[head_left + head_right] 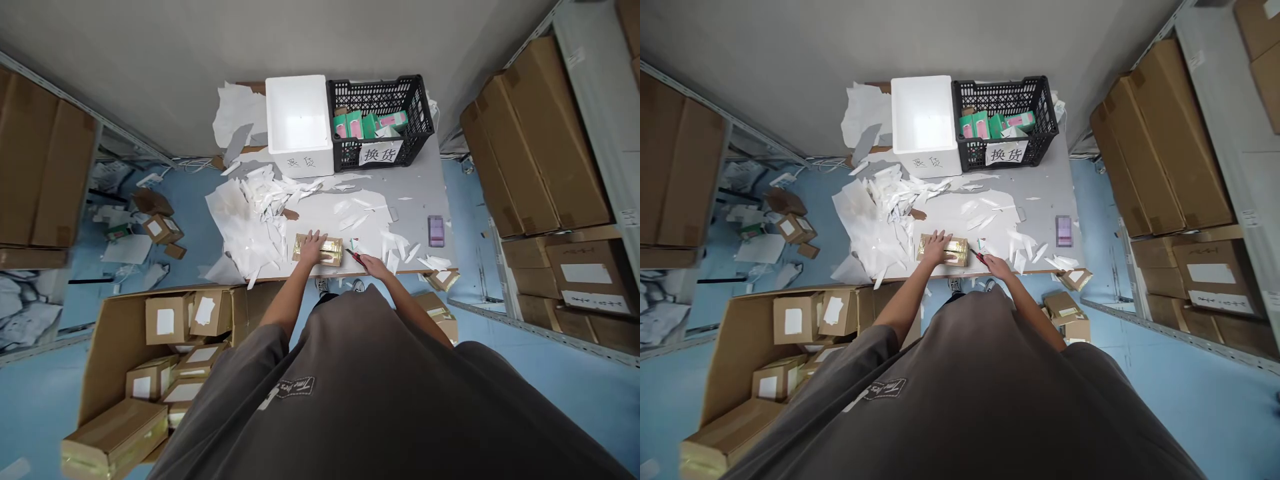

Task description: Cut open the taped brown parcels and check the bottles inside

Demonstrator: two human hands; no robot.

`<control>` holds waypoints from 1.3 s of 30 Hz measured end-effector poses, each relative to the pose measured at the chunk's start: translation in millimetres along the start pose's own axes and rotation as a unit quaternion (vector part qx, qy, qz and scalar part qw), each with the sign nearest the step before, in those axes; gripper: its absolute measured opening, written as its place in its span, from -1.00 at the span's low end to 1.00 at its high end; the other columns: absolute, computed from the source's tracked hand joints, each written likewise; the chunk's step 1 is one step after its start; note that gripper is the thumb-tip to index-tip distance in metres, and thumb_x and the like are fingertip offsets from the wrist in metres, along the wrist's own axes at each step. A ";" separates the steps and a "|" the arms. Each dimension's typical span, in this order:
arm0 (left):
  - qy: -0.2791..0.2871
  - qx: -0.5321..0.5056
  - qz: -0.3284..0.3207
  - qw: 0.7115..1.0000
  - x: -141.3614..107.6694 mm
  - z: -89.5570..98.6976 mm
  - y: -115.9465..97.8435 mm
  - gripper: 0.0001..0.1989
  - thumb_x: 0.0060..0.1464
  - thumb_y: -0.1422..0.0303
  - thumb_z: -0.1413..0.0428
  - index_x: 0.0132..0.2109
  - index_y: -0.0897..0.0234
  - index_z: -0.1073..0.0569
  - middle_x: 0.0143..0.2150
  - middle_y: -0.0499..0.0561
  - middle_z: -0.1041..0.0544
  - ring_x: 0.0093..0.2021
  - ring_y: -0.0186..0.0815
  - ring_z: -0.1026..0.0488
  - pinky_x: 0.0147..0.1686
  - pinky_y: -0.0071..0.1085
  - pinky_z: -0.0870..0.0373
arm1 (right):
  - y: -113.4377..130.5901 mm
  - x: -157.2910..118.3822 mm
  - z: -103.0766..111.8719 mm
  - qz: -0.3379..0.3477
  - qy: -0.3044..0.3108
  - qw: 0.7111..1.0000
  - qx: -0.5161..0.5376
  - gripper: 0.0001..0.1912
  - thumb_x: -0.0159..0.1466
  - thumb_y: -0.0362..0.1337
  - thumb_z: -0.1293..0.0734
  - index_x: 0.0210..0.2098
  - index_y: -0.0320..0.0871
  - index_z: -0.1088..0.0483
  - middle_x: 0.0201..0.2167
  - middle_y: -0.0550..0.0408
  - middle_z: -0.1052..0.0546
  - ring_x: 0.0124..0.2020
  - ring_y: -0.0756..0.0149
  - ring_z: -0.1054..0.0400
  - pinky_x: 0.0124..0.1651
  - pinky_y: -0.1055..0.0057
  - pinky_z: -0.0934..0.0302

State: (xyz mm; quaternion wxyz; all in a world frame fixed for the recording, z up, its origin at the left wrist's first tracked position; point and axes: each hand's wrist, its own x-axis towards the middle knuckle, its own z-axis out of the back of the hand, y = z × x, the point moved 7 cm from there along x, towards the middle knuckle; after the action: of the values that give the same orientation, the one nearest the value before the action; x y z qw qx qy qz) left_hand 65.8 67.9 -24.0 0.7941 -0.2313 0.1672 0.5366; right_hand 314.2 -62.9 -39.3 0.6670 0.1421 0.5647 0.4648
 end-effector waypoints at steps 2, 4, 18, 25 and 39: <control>0.006 0.014 0.006 1.000 5.5 0.2 1.8 -0.01 0.18 -0.07 -0.36 0.60 0.05 -0.18 0.63 0.18 -0.18 0.65 0.16 0.05 0.56 0.12 0.03 | 8.3 2.7 -1.8 0.012 -0.012 0.999 -0.037 -0.50 0.54 0.16 -0.16 0.10 0.01 -0.55 -0.30 0.08 -0.59 -0.24 0.13 -0.49 -0.23 0.39 -0.33; -0.007 0.025 -0.003 1.000 5.8 0.4 0.9 -0.14 0.30 -0.04 -0.25 0.59 0.10 -0.22 0.59 0.20 -0.27 0.63 0.12 -0.03 0.57 0.07 0.04 | 17.4 5.3 -4.8 0.031 -0.025 0.996 -0.074 -0.55 0.53 0.08 -0.21 0.17 0.03 -0.55 -0.14 0.05 -0.64 -0.10 0.08 -0.50 -0.13 0.36 -0.33; -0.083 -0.010 -0.075 0.994 -9.7 -11.7 -10.7 -0.06 0.27 -0.10 -0.28 0.55 0.36 -0.23 0.60 0.46 -0.18 0.65 0.21 0.02 0.58 0.19 0.07 | 56.4 21.7 -31.4 0.049 -0.076 0.948 -0.305 -0.58 0.58 -0.02 -0.24 0.36 0.07 -0.39 0.12 -0.10 -0.55 0.08 0.01 -0.48 0.09 0.28 -0.28; -0.102 -0.026 -0.079 0.991 -9.7 -15.6 -9.5 -0.20 0.39 -0.04 -0.18 0.53 0.38 -0.24 0.59 0.48 -0.16 0.66 0.15 0.03 0.58 0.15 0.10 | 62.1 15.3 -27.9 0.021 -0.096 0.930 -0.355 -0.58 0.61 -0.01 -0.20 0.37 0.05 -0.35 0.09 -0.18 -0.59 0.09 -0.05 -0.51 0.11 0.20 -0.26; -0.190 -0.076 -0.060 0.977 -9.5 -24.9 -0.5 -0.49 0.49 0.19 -0.09 0.41 0.38 -0.41 0.45 0.44 -0.42 0.54 0.17 -0.28 0.52 0.23 -0.15 | -20.5 -31.4 100.4 -0.148 -0.266 0.923 -0.236 -0.48 0.58 0.05 -0.12 0.35 -0.08 -0.34 -0.05 -0.28 -0.61 0.01 -0.20 -0.53 0.12 -0.03 -0.28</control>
State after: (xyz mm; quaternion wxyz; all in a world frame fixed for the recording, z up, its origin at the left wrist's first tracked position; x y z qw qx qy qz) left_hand 62.3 46.8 -39.9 0.8221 -0.1946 -0.0421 0.5333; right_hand 414.7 -64.6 -2.1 0.8680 0.0142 0.2549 0.4259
